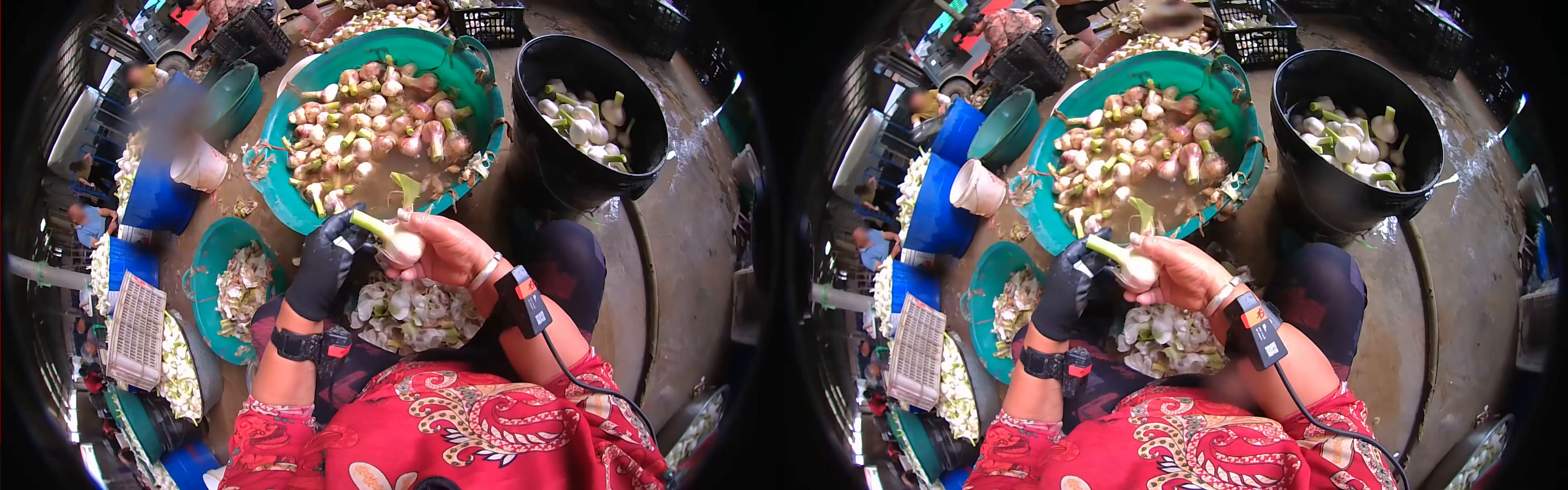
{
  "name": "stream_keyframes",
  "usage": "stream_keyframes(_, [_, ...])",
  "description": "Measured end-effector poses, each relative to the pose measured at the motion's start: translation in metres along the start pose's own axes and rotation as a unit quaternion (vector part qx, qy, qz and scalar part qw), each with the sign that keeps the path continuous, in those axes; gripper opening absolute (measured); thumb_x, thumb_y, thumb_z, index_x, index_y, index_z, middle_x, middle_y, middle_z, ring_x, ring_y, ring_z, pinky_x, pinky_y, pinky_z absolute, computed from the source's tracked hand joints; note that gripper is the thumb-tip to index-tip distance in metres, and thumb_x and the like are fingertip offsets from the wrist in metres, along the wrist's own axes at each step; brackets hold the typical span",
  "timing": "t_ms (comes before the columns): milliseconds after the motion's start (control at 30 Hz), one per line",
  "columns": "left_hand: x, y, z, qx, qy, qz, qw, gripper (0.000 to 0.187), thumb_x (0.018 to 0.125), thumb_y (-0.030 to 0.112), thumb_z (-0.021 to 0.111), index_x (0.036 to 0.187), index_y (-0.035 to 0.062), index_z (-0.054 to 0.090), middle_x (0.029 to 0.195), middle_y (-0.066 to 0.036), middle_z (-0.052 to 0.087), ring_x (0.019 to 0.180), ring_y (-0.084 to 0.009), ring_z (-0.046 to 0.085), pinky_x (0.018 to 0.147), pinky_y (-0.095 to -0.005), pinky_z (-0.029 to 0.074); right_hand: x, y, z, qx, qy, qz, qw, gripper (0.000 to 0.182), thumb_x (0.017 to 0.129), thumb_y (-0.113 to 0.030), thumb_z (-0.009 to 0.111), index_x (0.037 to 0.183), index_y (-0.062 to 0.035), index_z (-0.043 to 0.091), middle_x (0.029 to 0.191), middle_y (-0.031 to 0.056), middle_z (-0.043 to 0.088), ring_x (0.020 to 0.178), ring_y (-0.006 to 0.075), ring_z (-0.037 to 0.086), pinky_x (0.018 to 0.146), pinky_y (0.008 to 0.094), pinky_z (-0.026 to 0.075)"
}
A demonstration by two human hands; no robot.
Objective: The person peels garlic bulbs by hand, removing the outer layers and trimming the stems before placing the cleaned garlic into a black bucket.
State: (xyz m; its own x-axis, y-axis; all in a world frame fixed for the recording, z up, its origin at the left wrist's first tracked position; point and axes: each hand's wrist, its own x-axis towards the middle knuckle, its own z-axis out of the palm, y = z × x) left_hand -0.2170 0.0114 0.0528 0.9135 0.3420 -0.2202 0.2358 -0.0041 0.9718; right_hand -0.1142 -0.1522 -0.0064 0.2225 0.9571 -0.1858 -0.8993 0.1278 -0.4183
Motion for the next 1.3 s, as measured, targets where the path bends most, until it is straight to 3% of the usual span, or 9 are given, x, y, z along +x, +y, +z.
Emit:
stream_keyframes(267, [-0.006, 0.000, 0.004, 0.011, -0.004, 0.055, 0.998, 0.023, 0.085, 0.006, 0.063, 0.107, -0.0001, 0.064, 0.100, -0.005, 0.066, 0.087, -0.0102, 0.059, 0.082, -0.0262, 0.048, 0.006, 0.012, 0.018, -0.173, 0.101, -0.142, 0.969, 0.026, 0.095, -0.028, 0.054, 0.107, -0.0051, 0.058, 0.093, 0.0068, 0.064, 0.078, 0.0177, 0.065, 0.065, 0.0284, 0.055])
stream_keyframes(400, [0.003, -0.001, -0.009, -0.014, -0.007, 0.047, 0.999, 0.016, 0.086, 0.005, 0.062, 0.100, -0.0012, 0.066, 0.099, -0.007, 0.067, 0.088, -0.0113, 0.061, 0.083, -0.0267, 0.049, 0.004, 0.007, 0.022, -0.663, 0.181, -0.527, 0.500, 0.014, 0.075, -0.003, 0.059, 0.089, -0.0032, 0.056, 0.079, 0.0150, 0.052, 0.074, 0.0342, 0.053, 0.066, 0.0414, 0.043])
stream_keyframes(467, [0.008, 0.002, -0.014, -0.118, 0.036, 0.067, 0.990, 0.014, 0.086, 0.004, 0.061, 0.098, -0.0022, 0.065, 0.101, -0.008, 0.067, 0.091, -0.0128, 0.062, 0.085, -0.0278, 0.048, -0.009, 0.017, 0.030, -0.718, 0.122, -0.473, 0.496, 0.012, 0.074, -0.002, 0.060, 0.083, -0.0051, 0.053, 0.079, 0.0131, 0.051, 0.074, 0.0329, 0.052, 0.065, 0.0431, 0.043])
stream_keyframes(733, [0.008, -0.025, -0.029, -0.097, 0.074, 0.130, 0.984, 0.022, 0.090, 0.004, 0.056, 0.111, -0.0016, 0.061, 0.111, -0.012, 0.064, 0.101, -0.0209, 0.061, 0.091, -0.0336, 0.048, -0.002, 0.031, 0.002, -0.843, 0.029, 0.139, 0.519, 0.025, 0.071, -0.010, 0.057, 0.092, 0.0000, 0.068, 0.093, 0.0210, 0.067, 0.088, 0.0347, 0.066, 0.076, 0.0426, 0.053])
stream_keyframes(867, [-0.001, -0.006, -0.024, -0.288, 0.037, 0.018, 0.957, 0.029, 0.085, -0.002, 0.060, 0.114, -0.0001, 0.060, 0.112, -0.013, 0.063, 0.100, -0.0217, 0.062, 0.088, -0.0340, 0.050, -0.014, 0.009, 0.014, -0.711, 0.187, -0.128, 0.665, 0.030, 0.069, -0.016, 0.075, 0.095, -0.0035, 0.064, 0.080, 0.0155, 0.066, 0.071, 0.0291, 0.065, 0.066, 0.0378, 0.053])
stream_keyframes(967, [0.001, -0.023, -0.014, -0.074, 0.077, 0.099, 0.989, 0.029, 0.083, -0.003, 0.061, 0.112, 0.0019, 0.061, 0.105, -0.013, 0.063, 0.097, -0.0211, 0.062, 0.085, -0.0330, 0.050, -0.007, 0.014, 0.032, -0.489, 0.173, -0.346, 0.782, 0.039, 0.071, -0.012, 0.078, 0.105, -0.0051, 0.059, 0.080, 0.0082, 0.065, 0.068, 0.0180, 0.062, 0.062, 0.0316, 0.052])
stream_keyframes(1067, [-0.006, -0.014, -0.011, -0.082, 0.004, 0.120, 0.989, 0.021, 0.088, 0.003, 0.057, 0.109, 0.0005, 0.061, 0.103, -0.013, 0.064, 0.096, -0.0214, 0.062, 0.086, -0.0332, 0.049, 0.007, 0.028, 0.017, -0.308, 0.171, -0.232, 0.907, 0.025, 0.074, -0.005, 0.070, 0.094, -0.0056, 0.055, 0.065, 0.0045, 0.059, 0.066, 0.0229, 0.062, 0.063, 0.0331, 0.051])
stream_keyframes(1133, [-0.002, -0.004, -0.006, -0.313, 0.057, 0.012, 0.948, 0.023, 0.094, 0.016, 0.051, 0.103, -0.0026, 0.061, 0.101, -0.011, 0.064, 0.094, -0.0212, 0.062, 0.088, -0.0353, 0.049, 0.003, 0.017, -0.008, -0.621, 0.213, -0.333, 0.676, 0.030, 0.071, 0.000, 0.065, 0.100, -0.0032, 0.059, 0.075, 0.0127, 0.064, 0.069, 0.0318, 0.064, 0.064, 0.0336, 0.053])
stream_keyframes(1300, [0.002, 0.012, -0.002, -0.133, 0.016, 0.074, 0.988, 0.022, 0.093, 0.016, 0.054, 0.105, -0.0014, 0.062, 0.100, -0.010, 0.065, 0.095, -0.0188, 0.062, 0.088, -0.0338, 0.049, -0.038, -0.009, 0.034, -0.338, 0.059, 0.026, 0.939, 0.091, 0.068, 0.000, 0.074, 0.144, -0.0118, 0.026, 0.116, 0.0179, 0.055, 0.065, 0.0217, 0.067, 0.050, 0.0307, 0.055])
